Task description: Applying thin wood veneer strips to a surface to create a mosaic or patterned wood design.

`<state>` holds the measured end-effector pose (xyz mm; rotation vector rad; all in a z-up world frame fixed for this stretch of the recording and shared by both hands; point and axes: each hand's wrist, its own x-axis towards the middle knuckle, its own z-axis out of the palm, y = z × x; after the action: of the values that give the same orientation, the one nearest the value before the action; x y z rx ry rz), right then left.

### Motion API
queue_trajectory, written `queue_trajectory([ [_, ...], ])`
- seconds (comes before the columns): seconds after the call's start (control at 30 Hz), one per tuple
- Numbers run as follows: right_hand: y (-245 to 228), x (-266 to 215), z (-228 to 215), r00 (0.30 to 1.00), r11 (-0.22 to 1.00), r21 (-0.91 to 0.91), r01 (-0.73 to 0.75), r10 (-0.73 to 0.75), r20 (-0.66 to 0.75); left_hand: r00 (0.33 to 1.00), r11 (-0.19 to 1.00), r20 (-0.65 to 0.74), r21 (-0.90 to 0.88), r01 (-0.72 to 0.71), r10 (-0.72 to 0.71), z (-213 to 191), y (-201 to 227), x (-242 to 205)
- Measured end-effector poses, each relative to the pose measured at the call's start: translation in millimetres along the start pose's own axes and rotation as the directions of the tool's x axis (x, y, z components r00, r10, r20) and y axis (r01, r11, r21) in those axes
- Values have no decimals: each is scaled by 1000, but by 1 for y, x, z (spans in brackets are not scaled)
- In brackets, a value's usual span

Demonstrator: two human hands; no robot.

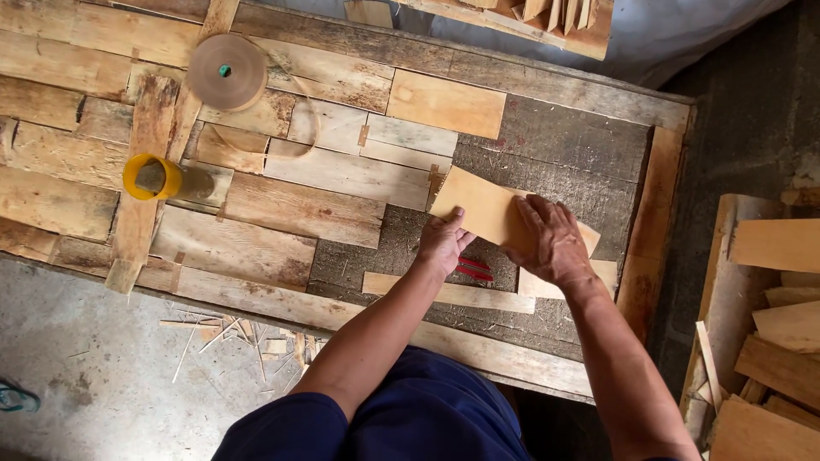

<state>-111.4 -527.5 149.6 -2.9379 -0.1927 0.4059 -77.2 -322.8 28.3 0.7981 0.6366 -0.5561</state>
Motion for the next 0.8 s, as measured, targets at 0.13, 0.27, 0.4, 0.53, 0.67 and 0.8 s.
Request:
queue_trajectory([
  [0.13,24,31,3,994,999,-34,-31,34,101,997,996,55,74,-50,46,16,14,3],
  [0.27,52,60,3,984,989,-123,-78,96,148,925,479,7,854,-203,379,36,51,-24],
  [0.4,64,87,2,975,987,-132,-89,113,192,697,-522,594,774,-360,401,-4,30,26],
  [0.53,69,110,14,953,980,-180,-82,130,274,721,-798,663,537,-273,200,0,33,34],
  [0.67,79,118,25,972,982,-188,-25,68,227,775,-710,616,610,-352,145,3,32,37],
  [0.8,79,121,22,979,993,-116,-24,47,198,815,-664,564,660,-352,129,14,41,29],
])
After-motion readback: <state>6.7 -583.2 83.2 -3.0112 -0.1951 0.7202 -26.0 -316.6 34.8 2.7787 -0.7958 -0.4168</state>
